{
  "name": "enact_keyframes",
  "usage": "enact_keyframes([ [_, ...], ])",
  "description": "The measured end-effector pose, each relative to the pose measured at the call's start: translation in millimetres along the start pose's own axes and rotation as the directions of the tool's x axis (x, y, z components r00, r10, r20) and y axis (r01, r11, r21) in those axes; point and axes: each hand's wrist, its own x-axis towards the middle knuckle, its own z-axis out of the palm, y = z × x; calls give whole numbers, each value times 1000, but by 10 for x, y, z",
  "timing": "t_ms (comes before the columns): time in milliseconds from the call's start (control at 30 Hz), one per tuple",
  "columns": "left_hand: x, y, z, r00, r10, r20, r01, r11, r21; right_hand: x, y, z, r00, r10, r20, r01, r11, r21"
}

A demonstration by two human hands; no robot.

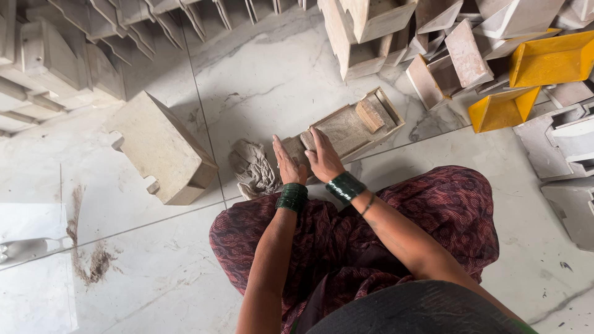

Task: The person sits on the floor and presses a clay-like paste into a slotted wooden mold, compacting it by hand. They scrape off the excess material, smooth the surface, and repeatedly lift and reposition the mold while working the material into the slots.

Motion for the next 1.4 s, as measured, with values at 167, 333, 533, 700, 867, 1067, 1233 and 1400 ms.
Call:
enact_keyframes([
  [167, 82, -14, 13, 987, -126, 99, 124, 992, 21, -39, 81, -41, 1000, -13, 9, 12, 1000, 16],
  [333, 228, -8, -18, 981, -142, 132, 137, 990, 43, 74, 59, 3, 995, -48, -84, 51, 998, 35],
  [533, 153, -10, -6, 982, -162, 99, 154, 984, 84, -129, 116, -102, 998, -30, 48, 27, 998, 48],
  [700, 214, 7, 28, 972, -187, 139, 172, 978, 115, -28, 99, -43, 1000, 23, -13, -22, 998, 55],
  [867, 231, 32, 0, 975, -175, 139, 164, 983, 88, 131, 64, 57, 996, 63, -61, -59, 996, 70],
  [1067, 135, -11, 55, 988, -130, 82, 122, 988, 95, -127, 210, -60, 993, 83, 87, -87, 995, 42],
  [1233, 195, 0, 51, 988, -124, 95, 117, 990, 80, 46, 197, 28, 992, 118, 47, -119, 993, 22],
  [1400, 195, 31, 8, 973, -193, 125, 190, 981, 36, 148, 155, 91, 997, 59, -41, -58, 998, 19],
])
